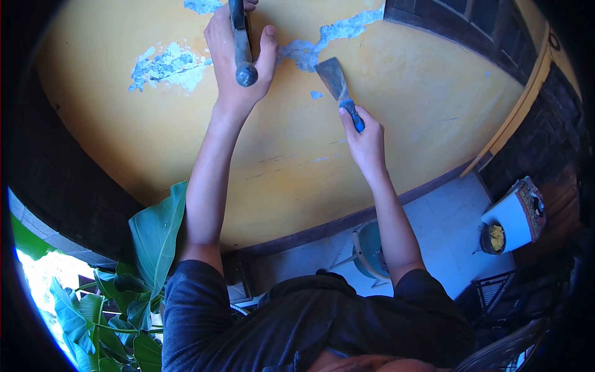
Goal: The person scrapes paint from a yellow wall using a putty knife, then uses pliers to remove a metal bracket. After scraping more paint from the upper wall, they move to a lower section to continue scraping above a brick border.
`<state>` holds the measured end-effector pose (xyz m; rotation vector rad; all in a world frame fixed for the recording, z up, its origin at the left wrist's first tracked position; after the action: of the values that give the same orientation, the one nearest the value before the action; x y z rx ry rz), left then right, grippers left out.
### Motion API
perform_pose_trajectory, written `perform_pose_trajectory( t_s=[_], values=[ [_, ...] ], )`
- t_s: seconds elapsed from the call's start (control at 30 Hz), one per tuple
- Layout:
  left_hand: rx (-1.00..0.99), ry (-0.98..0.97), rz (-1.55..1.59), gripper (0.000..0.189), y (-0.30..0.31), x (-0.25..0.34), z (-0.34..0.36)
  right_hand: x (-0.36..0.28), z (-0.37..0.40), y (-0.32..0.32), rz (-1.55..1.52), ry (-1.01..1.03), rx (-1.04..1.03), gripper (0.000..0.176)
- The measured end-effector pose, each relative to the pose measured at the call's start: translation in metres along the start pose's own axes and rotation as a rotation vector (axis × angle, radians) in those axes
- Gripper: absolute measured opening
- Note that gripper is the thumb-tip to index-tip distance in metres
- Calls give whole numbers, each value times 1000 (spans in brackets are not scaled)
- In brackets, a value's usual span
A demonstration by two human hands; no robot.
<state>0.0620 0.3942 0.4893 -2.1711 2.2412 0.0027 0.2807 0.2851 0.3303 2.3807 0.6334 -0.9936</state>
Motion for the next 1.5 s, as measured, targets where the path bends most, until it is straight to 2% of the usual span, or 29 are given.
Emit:
perform_pose_trajectory(
  t_s=[0.03,0.17,0.27,0.4,0.5,0.53,0.57,0.63,0.73,0.83,0.97,1.2,1.33,1.5],
  values=[
    [8,-40,-26,36,1,3,-1,3,4,1,6,-22,-5,29],
    [-6,138,79,36,0,5,2,27,24,-3,-2,-61,12,29],
    [77,-88,28,36,0,-1,0,28,21,-3,6,2,52,29],
    [36,-34,23,37,0,0,1,7,8,-1,-1,-47,-6,29],
    [12,83,69,37,1,3,1,20,18,-6,-39,11,42,28],
    [29,166,201,38,-2,0,4,24,22,-8,-40,-13,45,28],
    [27,-69,-94,39,2,-1,0,27,24,-9,-41,-32,49,27],
    [164,-61,-22,44,0,-9,-1,21,15,-10,-37,-38,54,27],
    [57,12,-4,35,-2,-8,2,-7,-1,-11,-41,-11,45,26],
    [180,-70,-24,42,0,-13,-1,-26,-12,-6,-36,10,35,25],
    [216,-84,-5,38,-3,-17,0,-18,-7,-6,-18,59,52,26],
    [176,-62,-16,37,0,-10,-3,-33,-14,-8,10,34,4,26],
    [215,-70,17,49,-2,-22,1,-27,-7,-10,-35,78,42,26],
    [250,-59,85,45,-5,-23,3,-51,-15,-5,58,12,-19,25]
  ],
)
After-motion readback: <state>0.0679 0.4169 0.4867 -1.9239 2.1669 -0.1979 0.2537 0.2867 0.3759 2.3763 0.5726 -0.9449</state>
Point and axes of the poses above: each hand's wrist, its own z-axis away from the middle knuckle, its own y-axis out of the back of the hand, x = y × z, the point moved 7 cm from there along -z, towards the middle knuckle, and after that the axes turned 4 degrees about -z, right-handed, at the moved point
